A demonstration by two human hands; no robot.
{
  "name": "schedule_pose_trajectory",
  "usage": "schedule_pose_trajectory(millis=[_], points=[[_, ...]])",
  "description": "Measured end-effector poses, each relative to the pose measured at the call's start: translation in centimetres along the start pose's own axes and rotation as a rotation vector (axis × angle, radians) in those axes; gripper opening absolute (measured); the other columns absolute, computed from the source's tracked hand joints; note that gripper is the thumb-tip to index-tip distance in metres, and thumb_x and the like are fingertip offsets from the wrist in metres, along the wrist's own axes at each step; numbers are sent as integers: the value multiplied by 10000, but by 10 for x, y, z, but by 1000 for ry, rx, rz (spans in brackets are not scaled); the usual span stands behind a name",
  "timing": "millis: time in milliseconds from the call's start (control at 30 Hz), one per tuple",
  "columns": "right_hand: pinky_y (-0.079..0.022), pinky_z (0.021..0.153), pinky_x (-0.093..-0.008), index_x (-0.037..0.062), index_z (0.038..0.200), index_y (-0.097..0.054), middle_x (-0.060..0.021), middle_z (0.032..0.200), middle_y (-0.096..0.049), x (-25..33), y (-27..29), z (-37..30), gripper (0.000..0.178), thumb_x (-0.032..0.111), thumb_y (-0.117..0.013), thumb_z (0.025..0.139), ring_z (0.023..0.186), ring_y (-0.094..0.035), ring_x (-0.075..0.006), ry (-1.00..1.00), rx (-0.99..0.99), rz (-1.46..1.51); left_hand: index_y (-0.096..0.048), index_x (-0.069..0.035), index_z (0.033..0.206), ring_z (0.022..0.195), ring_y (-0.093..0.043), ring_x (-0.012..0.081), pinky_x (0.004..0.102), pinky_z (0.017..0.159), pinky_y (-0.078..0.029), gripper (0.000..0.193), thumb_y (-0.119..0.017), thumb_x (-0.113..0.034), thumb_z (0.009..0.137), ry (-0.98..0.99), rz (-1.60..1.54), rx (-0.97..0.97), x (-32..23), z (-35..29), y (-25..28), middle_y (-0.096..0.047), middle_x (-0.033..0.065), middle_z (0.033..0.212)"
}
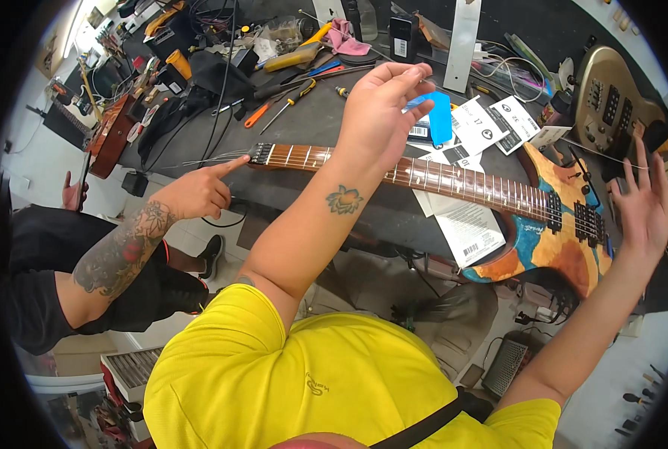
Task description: The person aligns strings at the guitar neck locking nut and tightens the clamps using a screwdriver. The person then removes new strings from paper packaging and installs them into the guitar bridge.
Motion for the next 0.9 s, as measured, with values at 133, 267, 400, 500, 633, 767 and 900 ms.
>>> schedule_pose_trajectory(millis=[133, 267, 400, 500, 633, 767, 900], points=[[-391, 1172, -499, 194, 1445, -627, -43, 1746, -428, 64, 120, -66, 341, 331, -592, 1134, 1593, -370, -279, 73, -135, -30, -674, -17, 1149, 1084, -672, 225, 403, 925, -558, 150, -704, -138, 1064, 70, -74, 58, 13, -22, -9, -721, 108, 1187], [-449, 1095, -416, 192, 1368, -678, 1, 1589, -595, 49, 163, -145, 302, 353, -643, 1115, 1453, -514, -229, 73, -99, -63, -681, -44, 1176, 1086, -668, 209, 411, 964, -541, 163, -698, -168, 1071, 63, -49, 138, 19, -32, 6, -719, 86, 1219], [-474, 992, -384, 188, 1279, -716, 17, 1410, -687, 41, 186, -203, 256, 346, -711, 1077, 1307, -596, -195, 77, -352, -120, -672, -31, 1237, 1101, -683, 212, 400, 927, -569, 185, -644, -159, 1107, 129, -59, 141, 17, -42, 20, -713, 91, 1245], [-499, 946, -366, 166, 1251, -728, -2, 1272, -718, 63, 241, -245, 266, 334, -760, 1047, 1205, -642, -178, 166, -501, -134, -666, -41, 1174, 1050, -689, 182, 356, 897, -588, 120, -625, -138, 1117, 144, -15, 177, 23, -54, -4, -710, 71, 1198], [-565, 927, -336, 90, 1216, -740, -27, 1147, -733, 90, 307, -278, 239, 236, -782, 1032, 1081, -696, -175, 257, -651, -12, -663, -50, 1149, 1026, -687, 166, 343, 874, -591, 107, -635, -147, 1115, 170, 76, 236, 37, -79, -25, -710, 65, 1197], [-603, 946, -327, 42, 1230, -729, -45, 1099, -740, 125, 390, -284, 231, 153, -772, 1032, 1044, -717, -184, 337, -698, 79, -684, -33, 1147, 980, -697, 159, 330, 849, -589, 98, -658, -112, 1095, 278, 83, 236, 53, -108, -24, -723, 84, 1170], [-608, 949, -326, 16, 1259, -711, -67, 1073, -754, 180, 447, -275, 256, 138, -758, 1039, 1022, -726, -190, 497, -673, -14, -681, -2, 1152, 951, -690, 179, 328, 835, -579, 115, -674, -89, 1077, 344, 101, 246, 62, -143, -23, -717, 116, 1177]])
Point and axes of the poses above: each hand's wrist, its own z-axis towards the middle knuckle, its own y-axis out of the back of the hand, x = y × z, the point moved 7 cm from there along z, towards the middle knuckle
